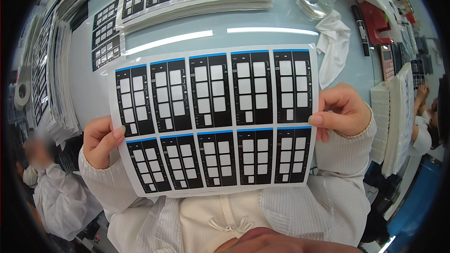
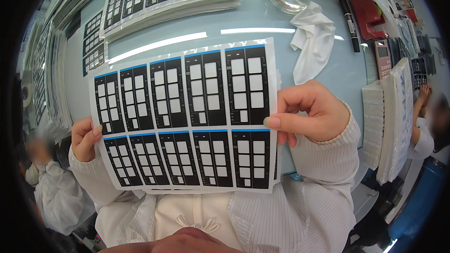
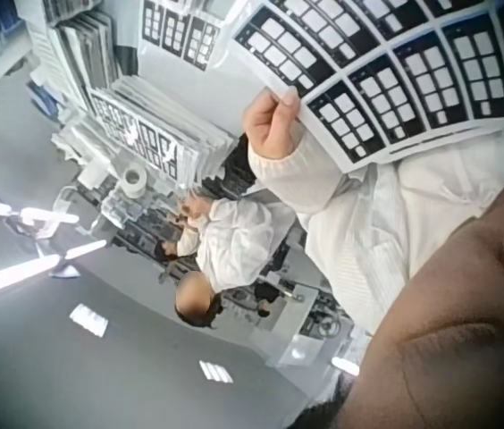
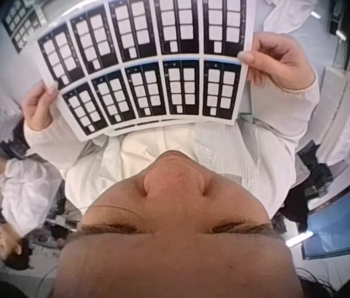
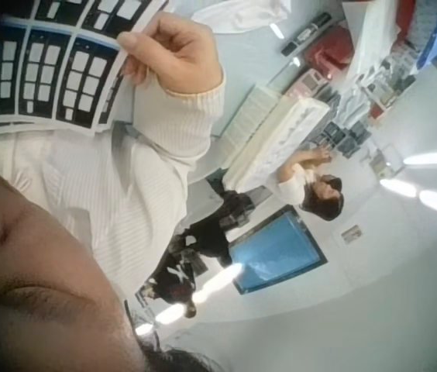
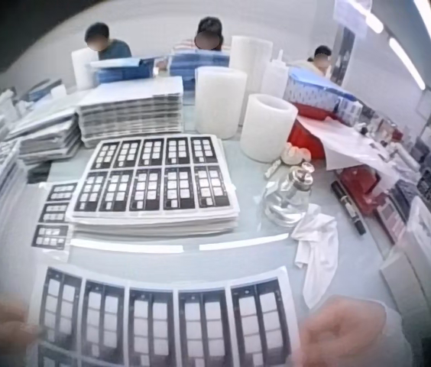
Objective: The person is inspecting sheets of printed labels or small electronic components, checking for alignment and quality.
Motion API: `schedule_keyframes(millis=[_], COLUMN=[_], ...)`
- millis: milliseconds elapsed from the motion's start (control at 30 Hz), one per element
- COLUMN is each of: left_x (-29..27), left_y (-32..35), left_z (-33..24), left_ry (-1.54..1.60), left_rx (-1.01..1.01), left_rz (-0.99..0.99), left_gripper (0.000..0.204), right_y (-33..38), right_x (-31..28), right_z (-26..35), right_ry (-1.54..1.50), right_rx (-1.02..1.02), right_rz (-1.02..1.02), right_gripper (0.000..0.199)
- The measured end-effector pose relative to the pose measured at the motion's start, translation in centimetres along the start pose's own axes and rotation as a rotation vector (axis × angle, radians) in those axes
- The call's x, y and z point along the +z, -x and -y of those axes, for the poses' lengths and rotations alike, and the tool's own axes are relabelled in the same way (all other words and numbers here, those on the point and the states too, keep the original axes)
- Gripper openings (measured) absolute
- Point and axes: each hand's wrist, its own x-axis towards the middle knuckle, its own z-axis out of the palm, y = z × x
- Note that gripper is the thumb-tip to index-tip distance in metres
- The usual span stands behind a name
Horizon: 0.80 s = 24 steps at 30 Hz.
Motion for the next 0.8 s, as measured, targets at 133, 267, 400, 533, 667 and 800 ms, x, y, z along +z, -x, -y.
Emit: schedule_keyframes(millis=[133, 267, 400, 533, 667, 800], left_x=[0.17, 0.15, 0.40, -0.15, -0.33, -0.26], left_y=[-0.21, -0.11, 0.03, -0.09, -0.12, -0.06], left_z=[-0.10, 0.03, -0.15, -0.01, 0.27, 0.27], left_ry=[0.026, 0.034, 0.054, 0.051, 0.048, 0.039], left_rx=[-0.008, 0.004, -0.001, 0.013, 0.011, -0.002], left_rz=[0.019, 0.034, 0.012, 0.048, 0.021, 0.009], left_gripper=[0.023, 0.025, 0.025, 0.026, 0.026, 0.026], right_y=[0.11, 0.10, -0.05, -0.10, -0.17, -0.21], right_x=[0.16, -0.19, -0.31, -0.40, -0.33, -0.19], right_z=[0.15, -0.26, -0.41, -0.49, -0.53, -0.54], right_ry=[0.018, 0.032, 0.040, 0.019, -0.005, -0.089], right_rx=[0.016, -0.010, -0.041, -0.056, -0.052, -0.039], right_rz=[-0.019, 0.007, 0.019, 0.005, -0.021, -0.067], right_gripper=[0.015, 0.015, 0.016, 0.016, 0.017, 0.018])
